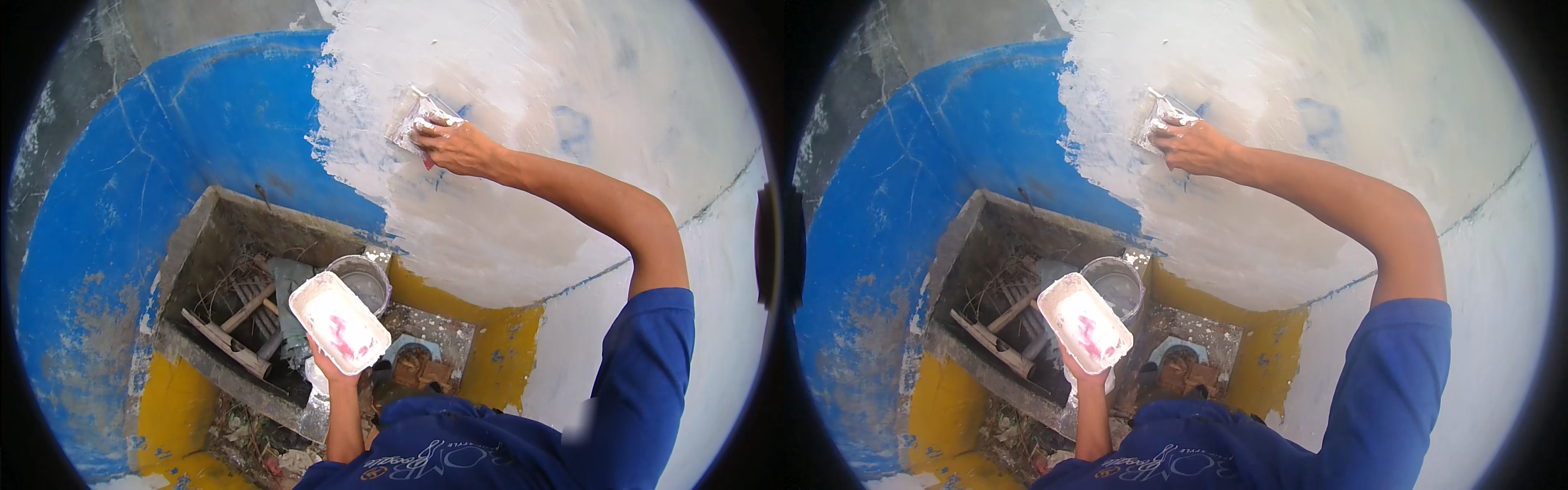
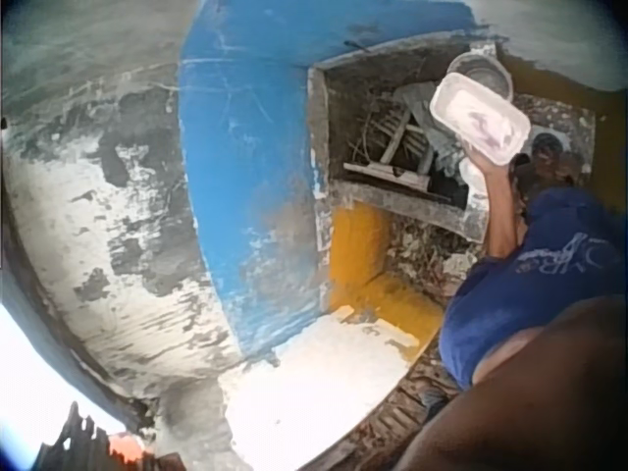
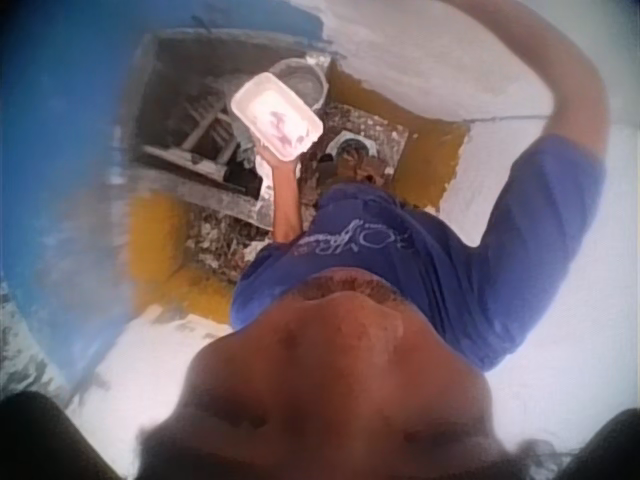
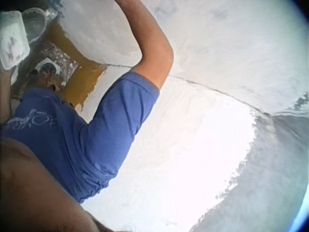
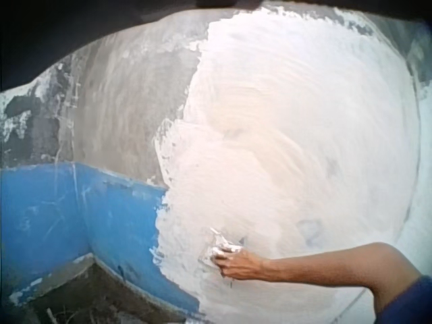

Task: The person applies wall putty to a damaged or uneven wall surface using a putty knife, spreading it in multiple strokes to cover the area.

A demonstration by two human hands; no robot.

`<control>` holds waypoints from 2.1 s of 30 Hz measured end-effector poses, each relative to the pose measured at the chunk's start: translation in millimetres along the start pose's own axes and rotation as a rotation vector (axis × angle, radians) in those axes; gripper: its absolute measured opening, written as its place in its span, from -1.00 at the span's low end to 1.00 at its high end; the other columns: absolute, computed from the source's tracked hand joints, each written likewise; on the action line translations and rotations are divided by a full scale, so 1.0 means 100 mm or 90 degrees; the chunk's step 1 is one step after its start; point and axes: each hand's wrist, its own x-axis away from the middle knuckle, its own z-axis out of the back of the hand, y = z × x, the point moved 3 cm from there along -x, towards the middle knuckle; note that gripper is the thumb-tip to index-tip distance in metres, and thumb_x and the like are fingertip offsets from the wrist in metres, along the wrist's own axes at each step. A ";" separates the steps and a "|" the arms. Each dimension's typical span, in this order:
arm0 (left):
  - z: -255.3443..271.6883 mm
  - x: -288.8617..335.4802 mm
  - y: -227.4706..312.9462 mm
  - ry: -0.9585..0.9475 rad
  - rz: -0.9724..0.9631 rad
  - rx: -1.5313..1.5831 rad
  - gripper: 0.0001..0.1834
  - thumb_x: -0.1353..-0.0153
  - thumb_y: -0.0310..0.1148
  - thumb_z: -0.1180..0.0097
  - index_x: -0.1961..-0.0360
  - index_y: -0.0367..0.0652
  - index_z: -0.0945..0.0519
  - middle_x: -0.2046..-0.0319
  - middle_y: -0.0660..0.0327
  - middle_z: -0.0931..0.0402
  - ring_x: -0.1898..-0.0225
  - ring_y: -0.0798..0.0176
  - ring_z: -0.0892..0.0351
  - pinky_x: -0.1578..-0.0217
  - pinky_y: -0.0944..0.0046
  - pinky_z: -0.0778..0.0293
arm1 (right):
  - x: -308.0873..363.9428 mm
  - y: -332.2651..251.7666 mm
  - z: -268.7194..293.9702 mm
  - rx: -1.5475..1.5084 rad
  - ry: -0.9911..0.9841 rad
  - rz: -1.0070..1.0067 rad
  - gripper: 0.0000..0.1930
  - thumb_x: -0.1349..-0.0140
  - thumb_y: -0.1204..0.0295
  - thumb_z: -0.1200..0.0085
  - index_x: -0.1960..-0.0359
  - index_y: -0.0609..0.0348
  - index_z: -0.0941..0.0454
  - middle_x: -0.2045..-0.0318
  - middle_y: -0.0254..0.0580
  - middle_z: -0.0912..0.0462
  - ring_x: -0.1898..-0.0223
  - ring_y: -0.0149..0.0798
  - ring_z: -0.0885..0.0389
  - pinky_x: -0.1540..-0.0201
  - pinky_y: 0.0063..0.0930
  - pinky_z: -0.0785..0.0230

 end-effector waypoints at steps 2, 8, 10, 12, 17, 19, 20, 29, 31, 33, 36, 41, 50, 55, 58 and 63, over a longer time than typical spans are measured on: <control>0.00 0.00 0.00 -0.001 -0.009 -0.001 -0.38 -0.33 0.13 0.17 -0.26 -0.03 -0.36 -0.16 0.18 -0.43 -0.15 -0.03 -0.44 -0.14 -0.20 -0.37 | 0.09 0.00 -0.05 0.023 0.028 0.022 -0.79 -0.18 0.40 -0.02 0.21 0.10 -0.66 -0.13 -0.43 -0.43 -0.22 -0.30 -0.36 -0.11 -0.53 -0.46; -0.07 0.01 0.04 -0.004 -0.053 -0.019 -0.39 -0.35 0.10 0.21 -0.28 -0.03 -0.32 -0.18 0.16 -0.40 -0.18 -0.01 -0.41 -0.17 -0.16 -0.35 | 0.34 -0.03 -0.19 -0.064 -0.024 -0.052 -0.79 -0.22 0.41 0.00 0.18 0.05 -0.67 -0.15 -0.44 -0.41 -0.23 -0.34 -0.33 -0.11 -0.53 -0.47; -0.12 0.03 0.04 -0.009 -0.050 -0.011 -0.39 -0.35 0.09 0.22 -0.28 -0.05 -0.32 -0.18 0.16 -0.40 -0.17 0.00 -0.41 -0.17 -0.14 -0.36 | 0.40 -0.05 -0.24 -0.077 -0.051 -0.089 -0.79 -0.22 0.41 -0.01 0.20 0.07 -0.67 -0.16 -0.44 -0.41 -0.23 -0.33 -0.34 -0.09 -0.53 -0.48; -0.19 0.04 0.02 -0.021 -0.046 -0.014 -0.39 -0.36 0.09 0.23 -0.28 -0.05 -0.32 -0.17 0.16 -0.41 -0.17 0.01 -0.42 -0.17 -0.13 -0.36 | 0.45 -0.07 -0.30 -0.068 -0.011 -0.094 -0.82 -0.17 0.31 -0.07 0.30 0.03 -0.69 -0.13 -0.44 -0.44 -0.23 -0.30 -0.34 -0.07 -0.52 -0.48; -0.15 0.05 0.06 -0.012 -0.046 -0.020 -0.41 -0.36 0.08 0.23 -0.27 -0.05 -0.33 -0.15 0.17 -0.42 -0.16 0.03 -0.43 -0.16 -0.11 -0.37 | 0.50 -0.16 -0.05 -0.055 -0.019 -0.067 -0.82 -0.13 0.28 -0.15 0.33 0.04 -0.70 -0.01 -0.36 -0.53 -0.18 -0.22 -0.39 -0.02 -0.45 -0.47; -0.17 0.05 0.06 0.001 -0.046 -0.023 -0.41 -0.36 0.07 0.22 -0.26 -0.05 -0.34 -0.15 0.18 -0.43 -0.15 0.03 -0.43 -0.15 -0.10 -0.38 | 0.58 -0.21 0.03 -0.083 0.068 -0.101 -0.86 -0.11 0.34 -0.16 0.34 0.03 -0.70 0.04 -0.33 -0.55 -0.15 -0.22 -0.42 0.03 -0.42 -0.47; -0.16 0.04 0.06 -0.002 -0.049 -0.023 -0.41 -0.36 0.07 0.22 -0.26 -0.05 -0.34 -0.15 0.18 -0.43 -0.15 0.03 -0.43 -0.15 -0.10 -0.38 | 0.63 -0.24 0.12 -0.110 0.155 -0.137 -0.89 -0.09 0.41 -0.18 0.35 0.03 -0.70 0.10 -0.31 -0.57 -0.11 -0.22 -0.45 0.08 -0.40 -0.47; -0.02 -0.08 0.14 -0.034 -0.028 -0.069 -0.29 -0.34 0.21 0.26 -0.35 0.00 -0.24 -0.28 0.19 -0.29 -0.26 -0.02 -0.31 -0.23 -0.18 -0.25 | 0.71 -1.56 -0.33 -1.330 0.618 -0.998 -0.73 -0.09 0.65 -0.15 0.14 0.43 -0.52 0.35 -0.13 -0.66 0.42 -0.34 -0.64 0.37 -0.47 -0.49; -0.05 -0.06 0.16 -0.045 -0.004 -0.088 -0.31 -0.33 0.21 0.26 -0.33 0.01 -0.27 -0.26 0.19 -0.33 -0.25 -0.02 -0.32 -0.23 -0.20 -0.25 | 0.48 -1.81 -0.40 -1.378 0.673 -1.085 -0.72 -0.11 0.61 -0.15 0.12 0.35 -0.49 0.32 -0.15 -0.65 0.40 -0.28 -0.65 0.39 -0.38 -0.51; -0.13 -0.02 0.18 -0.050 -0.010 -0.120 -0.31 -0.33 0.20 0.25 -0.33 0.01 -0.28 -0.24 0.19 -0.34 -0.24 -0.02 -0.33 -0.22 -0.20 -0.25 | 0.21 -1.89 -0.32 -1.532 0.823 -1.077 -0.74 -0.19 0.44 -0.14 0.17 0.37 -0.49 0.40 -0.18 -0.64 0.48 -0.31 -0.65 0.49 -0.45 -0.55; -0.20 -0.01 0.17 -0.050 -0.009 -0.137 -0.35 -0.35 0.15 0.27 -0.31 -0.02 -0.29 -0.21 0.16 -0.35 -0.22 -0.03 -0.34 -0.21 -0.19 -0.28 | -0.03 -1.76 -0.48 -1.546 0.826 -1.077 -0.71 -0.28 0.28 -0.06 0.18 0.31 -0.49 0.42 -0.19 -0.63 0.50 -0.32 -0.64 0.60 -0.47 -0.47; -0.19 -0.05 0.16 -0.033 0.011 -0.114 -0.37 -0.36 0.12 0.29 -0.30 -0.02 -0.30 -0.21 0.15 -0.35 -0.22 -0.04 -0.34 -0.20 -0.19 -0.29 | -0.28 -1.48 -0.41 -1.481 0.917 -1.155 -0.78 -0.33 0.27 0.01 0.34 0.18 -0.43 0.63 -0.33 -0.48 0.71 -0.45 -0.42 0.74 -0.53 -0.16; -0.12 -0.10 0.16 -0.051 0.020 -0.100 -0.36 -0.33 0.15 0.25 -0.29 -0.01 -0.32 -0.20 0.16 -0.36 -0.21 -0.05 -0.36 -0.19 -0.21 -0.28 | -0.31 -1.17 -0.29 -1.399 1.024 -1.211 -0.84 -0.23 0.49 -0.10 0.47 0.12 -0.37 0.69 -0.44 -0.30 0.75 -0.51 -0.22 0.75 -0.50 -0.03; -0.22 -0.07 0.15 -0.089 0.023 -0.098 -0.35 -0.33 0.16 0.22 -0.29 -0.01 -0.33 -0.20 0.17 -0.38 -0.21 -0.03 -0.36 -0.18 -0.21 -0.30 | -0.18 -0.90 0.01 -1.451 0.967 -1.165 -0.75 -0.22 0.45 -0.10 0.60 0.08 -0.35 0.73 -0.46 -0.27 0.77 -0.49 -0.20 0.72 -0.52 -0.08; -0.34 -0.03 0.13 -0.102 0.035 -0.089 -0.38 -0.33 0.12 0.21 -0.26 -0.04 -0.34 -0.17 0.15 -0.39 -0.19 -0.04 -0.38 -0.17 -0.20 -0.32 | -0.08 -0.68 0.10 -1.427 0.958 -1.079 -0.76 -0.19 0.35 -0.12 0.58 -0.05 -0.32 0.75 -0.49 -0.17 0.72 -0.42 -0.30 0.71 -0.48 -0.06; -0.38 0.01 0.12 -0.080 0.074 -0.082 -0.39 -0.33 0.11 0.21 -0.26 -0.04 -0.35 -0.16 0.15 -0.40 -0.18 -0.04 -0.39 -0.17 -0.21 -0.32 | 0.07 -0.19 0.87 -1.471 0.921 -1.010 -0.83 -0.25 0.32 -0.03 0.46 0.03 -0.36 0.71 -0.41 -0.29 0.67 -0.40 -0.35 0.65 -0.50 -0.09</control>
